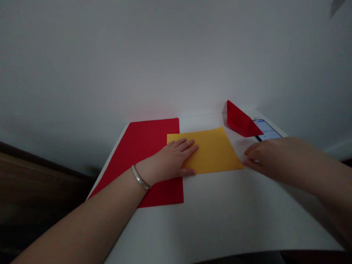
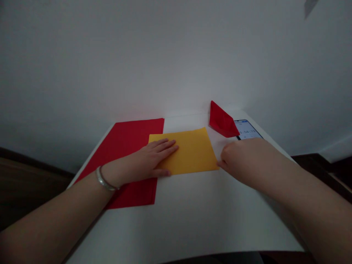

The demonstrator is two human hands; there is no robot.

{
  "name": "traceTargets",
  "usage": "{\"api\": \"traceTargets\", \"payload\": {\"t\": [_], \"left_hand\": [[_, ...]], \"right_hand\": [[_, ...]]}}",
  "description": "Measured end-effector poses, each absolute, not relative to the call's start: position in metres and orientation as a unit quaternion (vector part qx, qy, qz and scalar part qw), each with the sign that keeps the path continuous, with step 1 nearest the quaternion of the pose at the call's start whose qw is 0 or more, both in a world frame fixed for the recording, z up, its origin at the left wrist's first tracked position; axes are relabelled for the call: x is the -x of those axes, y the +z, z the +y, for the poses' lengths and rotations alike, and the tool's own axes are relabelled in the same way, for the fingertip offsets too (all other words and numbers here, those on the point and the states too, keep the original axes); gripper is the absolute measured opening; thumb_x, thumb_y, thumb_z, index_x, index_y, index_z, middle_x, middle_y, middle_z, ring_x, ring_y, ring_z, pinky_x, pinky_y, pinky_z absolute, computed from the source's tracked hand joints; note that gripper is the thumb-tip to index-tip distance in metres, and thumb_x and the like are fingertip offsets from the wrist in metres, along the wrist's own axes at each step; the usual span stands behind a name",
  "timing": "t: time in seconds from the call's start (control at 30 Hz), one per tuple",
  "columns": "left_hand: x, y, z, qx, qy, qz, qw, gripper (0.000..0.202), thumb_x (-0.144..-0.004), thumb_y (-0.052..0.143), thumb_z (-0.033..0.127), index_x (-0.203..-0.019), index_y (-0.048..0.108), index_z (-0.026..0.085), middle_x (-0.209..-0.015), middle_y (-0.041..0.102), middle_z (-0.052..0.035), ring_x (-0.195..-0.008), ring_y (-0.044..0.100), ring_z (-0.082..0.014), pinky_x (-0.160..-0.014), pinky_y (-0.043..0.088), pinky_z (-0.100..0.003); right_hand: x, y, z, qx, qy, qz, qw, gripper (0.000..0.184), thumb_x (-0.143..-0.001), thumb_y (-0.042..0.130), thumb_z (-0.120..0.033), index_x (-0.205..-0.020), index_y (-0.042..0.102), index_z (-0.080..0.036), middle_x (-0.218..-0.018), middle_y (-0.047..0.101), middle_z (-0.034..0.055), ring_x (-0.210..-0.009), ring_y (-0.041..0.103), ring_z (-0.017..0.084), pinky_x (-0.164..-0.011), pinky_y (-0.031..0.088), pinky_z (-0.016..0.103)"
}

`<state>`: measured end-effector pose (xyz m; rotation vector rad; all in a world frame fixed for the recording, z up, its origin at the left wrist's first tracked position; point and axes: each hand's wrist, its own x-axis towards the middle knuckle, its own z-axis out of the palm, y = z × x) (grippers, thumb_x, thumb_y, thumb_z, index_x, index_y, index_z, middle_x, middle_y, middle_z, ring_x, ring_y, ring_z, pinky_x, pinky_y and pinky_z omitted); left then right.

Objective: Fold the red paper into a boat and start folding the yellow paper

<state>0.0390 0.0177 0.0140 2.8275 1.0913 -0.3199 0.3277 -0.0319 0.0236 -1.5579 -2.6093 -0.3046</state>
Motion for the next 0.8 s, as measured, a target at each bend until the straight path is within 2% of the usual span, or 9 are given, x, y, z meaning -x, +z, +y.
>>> {"api": "traceTargets", "payload": {"t": [0.07,0.13,0.2,0.27,0.43,0.53,0.6,0.7,0.8], "left_hand": [[-0.039,0.015,0.018,-0.926,-0.105,0.358,0.047,0.078,-0.089,0.051,0.054,-0.151,0.021,0.017,-0.158,0.02,-0.0129,-0.145,0.02,-0.028,-0.114,0.021,-0.04],[-0.039,0.017,0.019,-0.927,-0.102,0.358,0.045,0.077,-0.089,0.051,0.055,-0.15,0.022,0.016,-0.157,0.021,-0.0128,-0.145,0.02,-0.0276,-0.114,0.022,-0.039],[-0.038,0.019,0.022,-0.93,-0.093,0.355,0.039,0.075,-0.09,0.05,0.055,-0.149,0.026,0.016,-0.156,0.025,-0.0135,-0.144,0.023,-0.0272,-0.114,0.023,-0.039],[-0.037,0.02,0.026,-0.934,-0.076,0.346,0.033,0.073,-0.089,0.05,0.055,-0.147,0.031,0.015,-0.155,0.029,-0.0142,-0.142,0.027,-0.0267,-0.113,0.024,-0.039],[-0.037,0.023,0.03,-0.95,-0.013,0.31,0.007,0.066,-0.087,0.054,0.055,-0.141,0.043,0.017,-0.147,0.043,-0.0124,-0.136,0.038,-0.0256,-0.111,0.03,-0.037],[-0.046,0.028,0.016,-0.965,0.008,0.261,-0.033,0.041,-0.09,0.058,0.037,-0.126,0.057,0.017,-0.129,0.06,-0.0083,-0.122,0.051,-0.0234,-0.106,0.035,-0.038],[-0.056,0.031,-0.003,-0.965,-0.021,0.257,-0.054,0.023,-0.091,0.054,0.025,-0.11,0.065,0.017,-0.112,0.067,-0.0068,-0.104,0.06,-0.0225,-0.093,0.045,-0.038],[-0.071,0.033,-0.033,-0.934,-0.088,0.342,-0.052,0.029,-0.092,0.052,0.03,-0.11,0.066,0.012,-0.101,0.068,-0.0116,-0.088,0.063,-0.0251,-0.076,0.05,-0.039],[-0.082,0.029,-0.051,-0.908,-0.105,0.401,-0.052,0.05,-0.089,0.055,0.043,-0.123,0.06,0.007,-0.111,0.065,-0.0175,-0.094,0.063,-0.0294,-0.076,0.051,-0.042]], "right_hand": [[-0.312,0.034,-0.033,0.493,-0.131,-0.86,0.027,0.023,-0.084,0.055,-0.028,-0.066,0.069,-0.023,-0.068,0.071,0.0048,-0.055,0.065,0.023,-0.043,0.043,0.033],[-0.295,0.035,-0.034,0.403,-0.106,-0.905,0.086,0.022,-0.088,0.05,-0.024,-0.091,0.073,-0.022,-0.096,0.074,0.0068,-0.083,0.069,0.025,-0.066,0.054,0.038],[-0.281,0.028,-0.033,0.289,-0.026,-0.952,0.098,0.03,-0.088,0.053,-0.024,-0.115,0.067,-0.021,-0.116,0.07,0.0066,-0.108,0.063,0.023,-0.09,0.052,0.039],[-0.272,0.018,-0.032,0.259,0.026,-0.961,0.096,0.04,-0.087,0.056,-0.024,-0.126,0.061,-0.015,-0.125,0.065,0.0084,-0.119,0.057,0.022,-0.1,0.046,0.037],[-0.265,0.008,-0.027,0.277,0.066,-0.953,0.105,0.038,-0.089,0.052,-0.019,-0.125,0.061,-0.013,-0.124,0.065,0.0097,-0.118,0.057,0.021,-0.102,0.046,0.036],[-0.268,0.011,-0.027,0.3,0.055,-0.946,0.11,0.036,-0.089,0.051,-0.018,-0.123,0.063,-0.013,-0.123,0.065,0.0115,-0.115,0.06,0.022,-0.099,0.048,0.037],[-0.27,0.011,-0.027,0.307,0.056,-0.944,0.106,0.037,-0.088,0.052,-0.019,-0.123,0.063,-0.012,-0.125,0.064,0.0128,-0.116,0.059,0.024,-0.1,0.048,0.039],[-0.273,0.008,-0.026,0.306,0.075,-0.943,0.104,0.04,-0.086,0.055,-0.019,-0.125,0.062,-0.012,-0.128,0.063,0.0135,-0.12,0.056,0.025,-0.104,0.044,0.04],[-0.275,0.004,-0.025,0.311,0.08,-0.94,0.113,0.042,-0.085,0.056,-0.019,-0.126,0.062,-0.013,-0.129,0.062,0.0137,-0.12,0.056,0.026,-0.104,0.044,0.042]]}}
